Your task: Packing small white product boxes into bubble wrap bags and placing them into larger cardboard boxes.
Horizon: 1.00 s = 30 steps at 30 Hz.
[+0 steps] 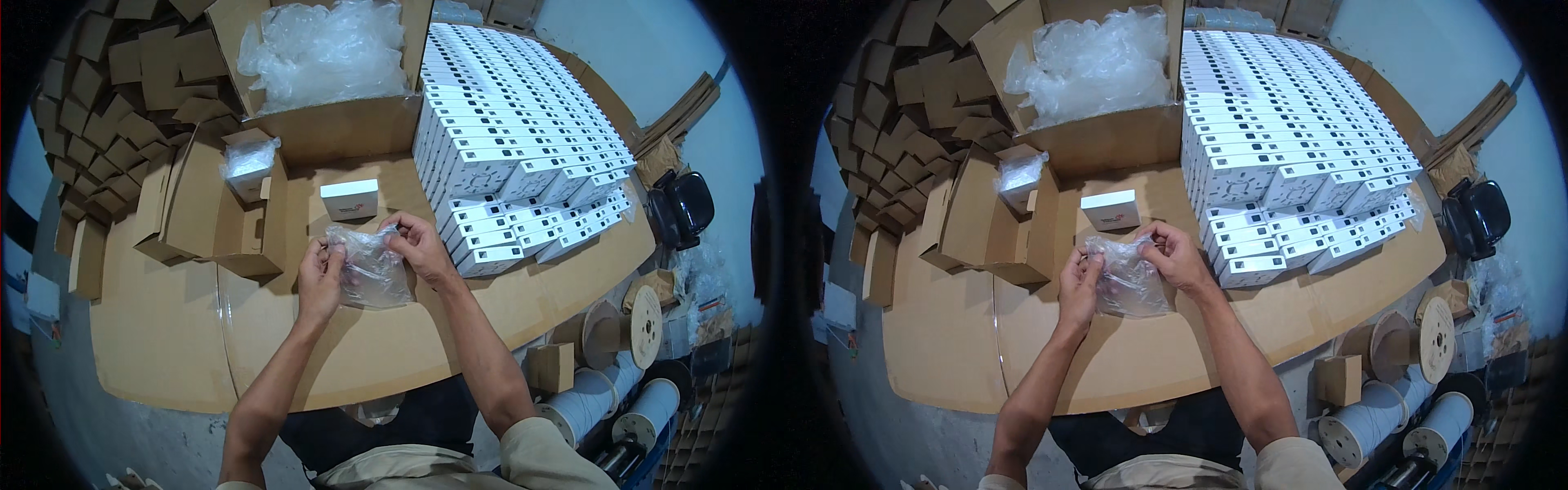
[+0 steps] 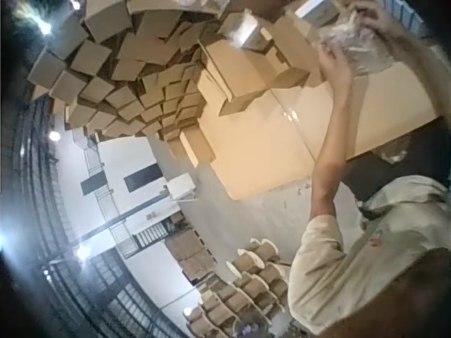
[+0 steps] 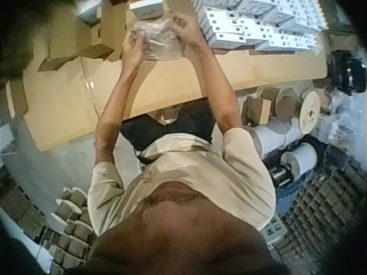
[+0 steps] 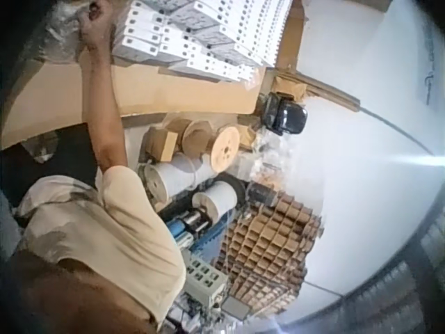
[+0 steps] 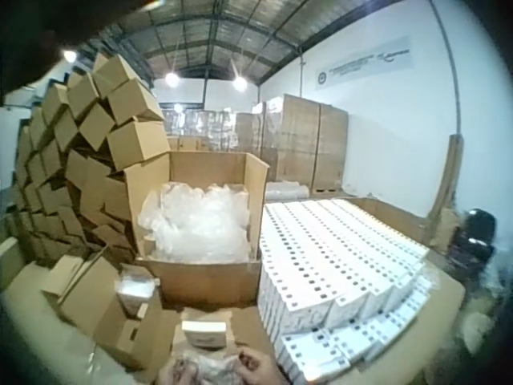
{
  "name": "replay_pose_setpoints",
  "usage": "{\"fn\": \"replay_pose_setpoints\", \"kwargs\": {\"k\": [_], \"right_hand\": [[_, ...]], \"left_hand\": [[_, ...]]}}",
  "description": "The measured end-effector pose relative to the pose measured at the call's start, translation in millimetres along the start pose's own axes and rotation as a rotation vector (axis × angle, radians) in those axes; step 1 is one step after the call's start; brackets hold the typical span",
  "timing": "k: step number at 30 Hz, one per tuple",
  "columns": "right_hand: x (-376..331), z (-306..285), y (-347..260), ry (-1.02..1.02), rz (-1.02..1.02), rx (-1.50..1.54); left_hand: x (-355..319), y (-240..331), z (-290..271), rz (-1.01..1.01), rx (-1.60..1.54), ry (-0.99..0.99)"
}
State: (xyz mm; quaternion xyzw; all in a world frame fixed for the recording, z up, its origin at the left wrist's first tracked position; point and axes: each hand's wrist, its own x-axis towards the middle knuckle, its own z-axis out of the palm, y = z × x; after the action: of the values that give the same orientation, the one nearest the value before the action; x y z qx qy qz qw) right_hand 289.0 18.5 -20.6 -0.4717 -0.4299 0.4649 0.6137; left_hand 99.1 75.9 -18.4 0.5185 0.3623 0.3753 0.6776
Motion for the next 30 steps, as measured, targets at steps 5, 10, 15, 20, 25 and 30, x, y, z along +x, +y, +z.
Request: {"fn": "replay_pose_setpoints", "kwargs": {"k": [5, 10, 15, 20, 25, 30], "right_hand": [[3.6, 0.8, -0.8, -0.014, 0.05, -0.032], [7.8, 4.4, 3.4, 0.1, 0.057, -0.049], [7.0, 12.2, 2.6, 0.202, 0.099, -0.031], [16.3, 17.6, 18.2, 0.344, -0.023, -0.097], [14.1, 23.1, 13.0, 0.392, -0.075, -0.266], [8.9, 34.6, -6.7, 0.232, 0.098, -0.113]], "left_hand": [[16.1, -5.6, -3.6, 0.149, 0.187, 0.051], [16.3, -5.5, -8.1, 0.181, 0.257, 0.079], [12.6, 2.8, -14.2, 0.188, 0.409, 0.17], [8.9, 6.8, -5.2, 0.284, 0.407, 0.196], [11.3, 8.5, -5.6, 0.239, 0.314, 0.144], [14.3, 5.8, -10.4, 0.328, 0.308, 0.194]]}}
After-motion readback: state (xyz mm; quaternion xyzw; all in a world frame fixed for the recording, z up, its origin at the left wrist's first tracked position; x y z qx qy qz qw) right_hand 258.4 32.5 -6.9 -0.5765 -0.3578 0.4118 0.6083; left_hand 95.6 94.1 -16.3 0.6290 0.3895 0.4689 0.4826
